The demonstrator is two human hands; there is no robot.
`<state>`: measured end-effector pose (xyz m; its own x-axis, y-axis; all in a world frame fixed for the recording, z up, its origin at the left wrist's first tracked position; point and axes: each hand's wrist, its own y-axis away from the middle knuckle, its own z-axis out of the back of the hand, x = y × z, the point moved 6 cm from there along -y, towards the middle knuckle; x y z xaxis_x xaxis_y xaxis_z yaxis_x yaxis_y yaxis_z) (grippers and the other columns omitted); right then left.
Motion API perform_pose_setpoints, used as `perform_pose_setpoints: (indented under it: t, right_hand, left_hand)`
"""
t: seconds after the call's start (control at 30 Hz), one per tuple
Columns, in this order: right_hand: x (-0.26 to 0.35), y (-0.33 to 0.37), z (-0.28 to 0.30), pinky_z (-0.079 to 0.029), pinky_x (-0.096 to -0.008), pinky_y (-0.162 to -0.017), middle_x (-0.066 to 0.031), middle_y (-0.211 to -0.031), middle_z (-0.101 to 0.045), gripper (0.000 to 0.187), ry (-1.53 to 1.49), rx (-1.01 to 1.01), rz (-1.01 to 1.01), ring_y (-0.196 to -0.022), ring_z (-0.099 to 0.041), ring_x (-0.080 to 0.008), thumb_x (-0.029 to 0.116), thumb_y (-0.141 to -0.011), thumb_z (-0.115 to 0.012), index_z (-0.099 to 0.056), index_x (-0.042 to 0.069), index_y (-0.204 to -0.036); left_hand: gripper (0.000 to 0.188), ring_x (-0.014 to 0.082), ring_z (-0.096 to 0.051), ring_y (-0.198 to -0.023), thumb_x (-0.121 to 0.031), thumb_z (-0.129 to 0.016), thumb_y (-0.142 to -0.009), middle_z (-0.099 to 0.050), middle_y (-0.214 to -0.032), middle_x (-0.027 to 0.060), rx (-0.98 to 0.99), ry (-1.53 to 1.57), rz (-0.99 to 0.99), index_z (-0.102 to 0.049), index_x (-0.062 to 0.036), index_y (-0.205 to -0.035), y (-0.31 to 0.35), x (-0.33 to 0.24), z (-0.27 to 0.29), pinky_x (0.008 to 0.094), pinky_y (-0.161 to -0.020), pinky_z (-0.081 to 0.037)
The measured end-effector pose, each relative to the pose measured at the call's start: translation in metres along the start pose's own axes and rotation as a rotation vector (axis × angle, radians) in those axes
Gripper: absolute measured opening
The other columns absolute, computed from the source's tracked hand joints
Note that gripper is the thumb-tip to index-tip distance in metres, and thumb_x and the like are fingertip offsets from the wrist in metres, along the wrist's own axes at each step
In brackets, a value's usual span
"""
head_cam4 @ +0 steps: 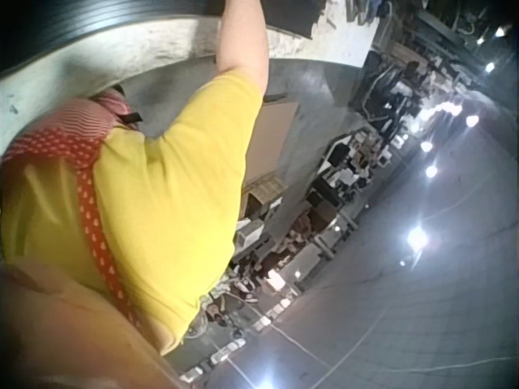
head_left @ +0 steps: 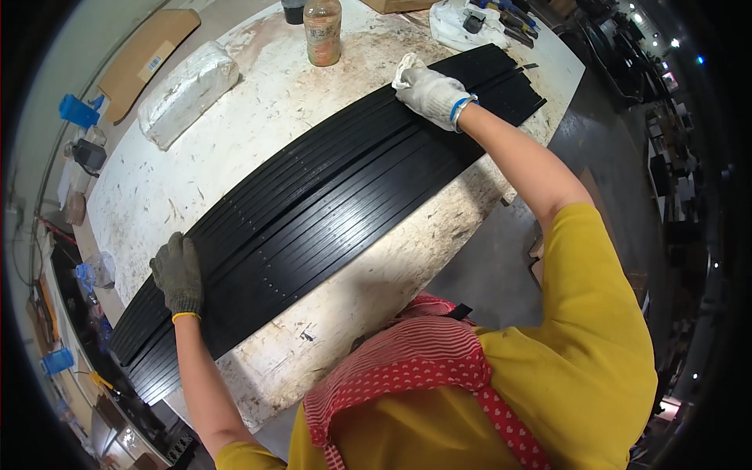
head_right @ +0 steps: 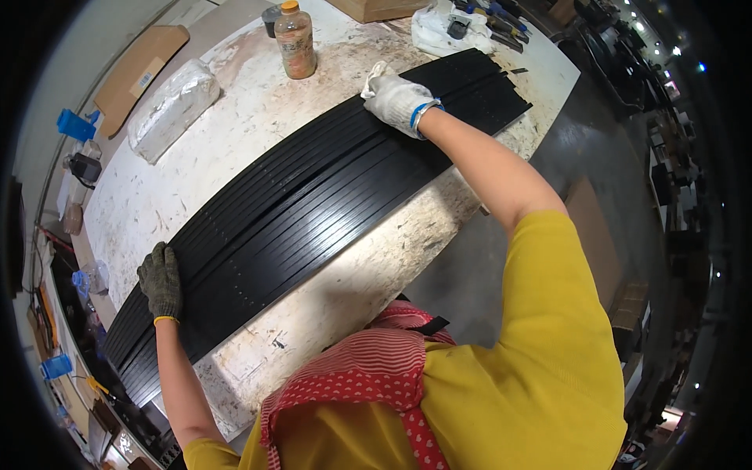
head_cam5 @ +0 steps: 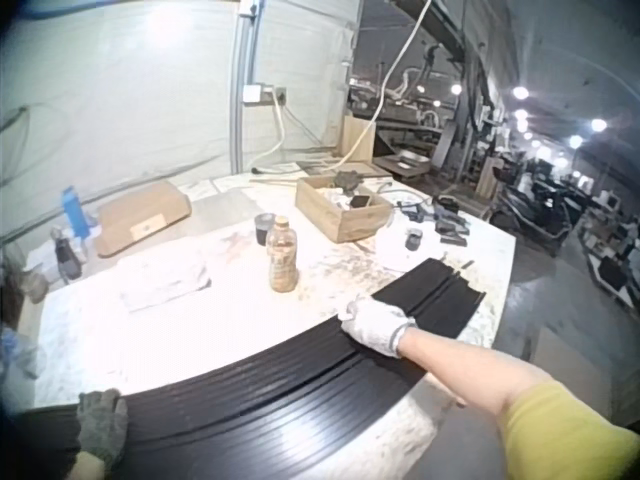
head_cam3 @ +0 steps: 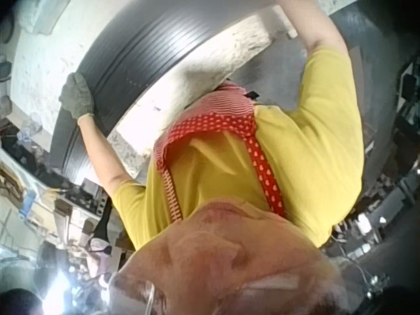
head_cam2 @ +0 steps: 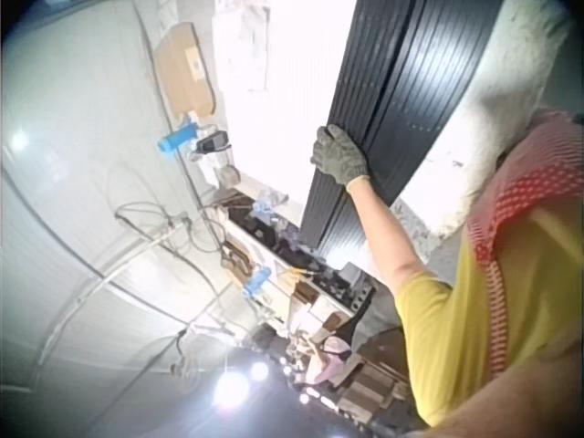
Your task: The person cleans black textured panels by applying liquid from a bottle onto a cloth and wiping the surface of each panel.
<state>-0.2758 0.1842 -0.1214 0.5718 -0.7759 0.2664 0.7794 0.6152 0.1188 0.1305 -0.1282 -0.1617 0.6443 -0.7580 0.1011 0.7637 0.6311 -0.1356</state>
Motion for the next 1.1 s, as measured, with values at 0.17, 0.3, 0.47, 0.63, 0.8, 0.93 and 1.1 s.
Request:
perform_pose_setpoints:
  t: [0.17, 0.3, 0.47, 0.63, 0.8, 0.93, 1.1]
  right_hand:
    - [0.046, 0.026, -0.017, -0.054, -0.0460, -0.087, -0.0240, -0.098, -0.070, 0.027, 0.031, -0.117, 0.072, -0.099, -0.068, -0.0381, 0.020, -0.089, -0.054, -0.070, 0.000, -0.096]
    - [0.012, 0.003, 0.003, -0.054, -0.0457, -0.087, -0.0264, -0.100, -0.069, 0.025, 0.015, -0.097, -0.037, -0.096, -0.068, -0.0383, 0.017, -0.088, -0.055, -0.069, 0.001, -0.100]
    - [0.013, -0.008, -0.040, -0.053, -0.0439, -0.089, -0.0229, -0.100, -0.068, 0.026, 0.222, -0.192, 0.134, -0.096, -0.067, -0.0373, 0.023, -0.090, -0.056, -0.069, 0.000, -0.095]
    - [0.059, 0.014, -0.013, -0.055, -0.0437, -0.086, -0.0236, -0.098, -0.068, 0.027, 0.042, 0.050, 0.034, -0.094, -0.068, -0.0373, 0.025, -0.091, -0.053, -0.068, 0.002, -0.094]
    - [-0.078, -0.021, 0.008, -0.049, -0.0430, -0.090, -0.0227, -0.100, -0.067, 0.025, 0.119, -0.317, -0.253, -0.094, -0.064, -0.0364, 0.020, -0.088, -0.054, -0.069, 0.002, -0.096]
    - [0.003, 0.005, -0.026, -0.055, -0.0439, -0.079, -0.0204, -0.093, -0.065, 0.021, 0.338, -0.417, 0.318, -0.083, -0.064, -0.0371, 0.020, -0.091, -0.054, -0.067, 0.004, -0.091]
    - [0.220, 0.099, -0.076, -0.049, -0.0376, -0.096, -0.0191, -0.107, -0.066, 0.029, 0.019, -0.531, 0.865, -0.106, -0.060, -0.0324, 0.014, -0.081, -0.055, -0.066, 0.009, -0.107]
  left_hand:
    - [0.035, 0.0319, -0.059, -0.105, -0.033, -0.047, -0.100, -0.064, -0.109, 0.0139, 0.031, -0.008, 0.073, -0.062, -0.0080, -0.119, 0.003, 0.000, -0.003, 0.0456, -0.099, -0.040]
    - [0.035, 0.0313, -0.059, -0.103, -0.034, -0.048, -0.099, -0.065, -0.104, 0.0139, -0.037, 0.036, 0.026, -0.064, -0.0076, -0.115, 0.001, 0.000, 0.004, 0.0464, -0.097, -0.041]
    - [0.038, 0.0340, -0.058, -0.103, -0.037, -0.046, -0.100, -0.064, -0.107, 0.0157, -0.044, 0.009, -0.008, -0.063, -0.0077, -0.118, -0.009, -0.004, -0.002, 0.0466, -0.096, -0.041]
    - [0.040, 0.0369, -0.057, -0.104, -0.038, -0.044, -0.101, -0.064, -0.111, 0.0168, -0.002, 0.032, 0.042, -0.062, -0.0077, -0.120, 0.004, 0.011, -0.010, 0.0469, -0.096, -0.041]
    - [0.035, 0.0345, -0.059, -0.099, -0.035, -0.050, -0.099, -0.065, -0.103, 0.0151, -0.079, 0.065, -0.034, -0.064, -0.0071, -0.115, -0.002, 0.000, -0.005, 0.0467, -0.093, -0.043]
    - [0.037, 0.0360, -0.058, -0.099, -0.037, -0.050, -0.099, -0.065, -0.103, 0.0160, -0.039, 0.046, 0.037, -0.064, -0.0062, -0.113, -0.003, -0.002, 0.003, 0.0471, -0.091, -0.044]
    - [0.042, 0.0372, -0.058, -0.100, -0.042, -0.052, -0.098, -0.065, -0.106, 0.0180, -0.042, 0.056, -0.115, -0.063, -0.0058, -0.115, -0.006, 0.023, -0.020, 0.0480, -0.090, -0.044]
